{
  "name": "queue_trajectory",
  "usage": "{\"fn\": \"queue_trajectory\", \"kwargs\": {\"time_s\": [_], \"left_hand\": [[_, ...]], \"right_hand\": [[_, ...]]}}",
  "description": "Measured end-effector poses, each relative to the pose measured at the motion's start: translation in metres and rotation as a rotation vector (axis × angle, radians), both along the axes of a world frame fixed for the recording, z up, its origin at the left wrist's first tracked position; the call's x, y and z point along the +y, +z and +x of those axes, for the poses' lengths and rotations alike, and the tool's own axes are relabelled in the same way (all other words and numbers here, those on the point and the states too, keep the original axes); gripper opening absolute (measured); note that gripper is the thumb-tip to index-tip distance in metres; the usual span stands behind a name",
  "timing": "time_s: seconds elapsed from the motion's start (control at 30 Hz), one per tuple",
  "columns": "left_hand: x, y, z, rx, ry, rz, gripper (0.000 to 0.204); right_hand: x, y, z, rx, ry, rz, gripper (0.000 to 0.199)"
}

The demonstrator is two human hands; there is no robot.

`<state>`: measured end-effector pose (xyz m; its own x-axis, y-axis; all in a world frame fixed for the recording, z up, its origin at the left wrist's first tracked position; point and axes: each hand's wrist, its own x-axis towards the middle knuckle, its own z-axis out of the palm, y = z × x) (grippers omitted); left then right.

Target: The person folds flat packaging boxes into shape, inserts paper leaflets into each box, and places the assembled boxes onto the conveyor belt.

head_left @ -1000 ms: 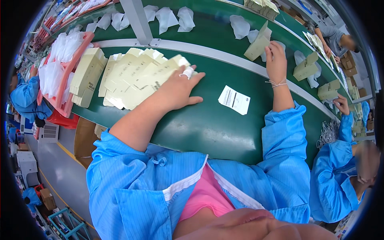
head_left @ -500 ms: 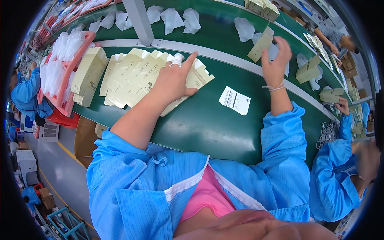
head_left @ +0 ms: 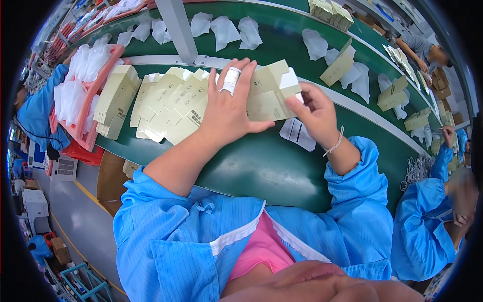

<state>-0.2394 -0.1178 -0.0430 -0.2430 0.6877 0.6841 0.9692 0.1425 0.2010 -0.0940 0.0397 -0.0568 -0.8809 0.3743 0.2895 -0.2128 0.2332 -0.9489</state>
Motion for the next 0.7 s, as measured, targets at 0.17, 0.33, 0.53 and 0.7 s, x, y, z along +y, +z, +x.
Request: {"fn": "queue_trajectory", "kwargs": {"time_s": [0.17,0.33,0.53,0.7], "left_hand": [[-0.003,-0.002,-0.002,-0.192,-0.070,-0.053,0.092],[-0.007,-0.009,-0.007,-0.337,-0.179,0.041,0.086],[-0.005,-0.015,-0.002,-0.109,-0.201,0.137,0.077],[-0.003,-0.015,-0.007,0.030,-0.360,0.305,0.064]], "right_hand": [[-0.012,0.007,0.002,0.030,0.085,-0.013,0.042],[-0.027,0.008,-0.003,0.271,0.129,0.035,0.046],[-0.040,0.004,-0.003,0.155,0.180,-0.559,0.047],[-0.047,0.008,-0.005,0.156,0.192,-0.517,0.048]]}}
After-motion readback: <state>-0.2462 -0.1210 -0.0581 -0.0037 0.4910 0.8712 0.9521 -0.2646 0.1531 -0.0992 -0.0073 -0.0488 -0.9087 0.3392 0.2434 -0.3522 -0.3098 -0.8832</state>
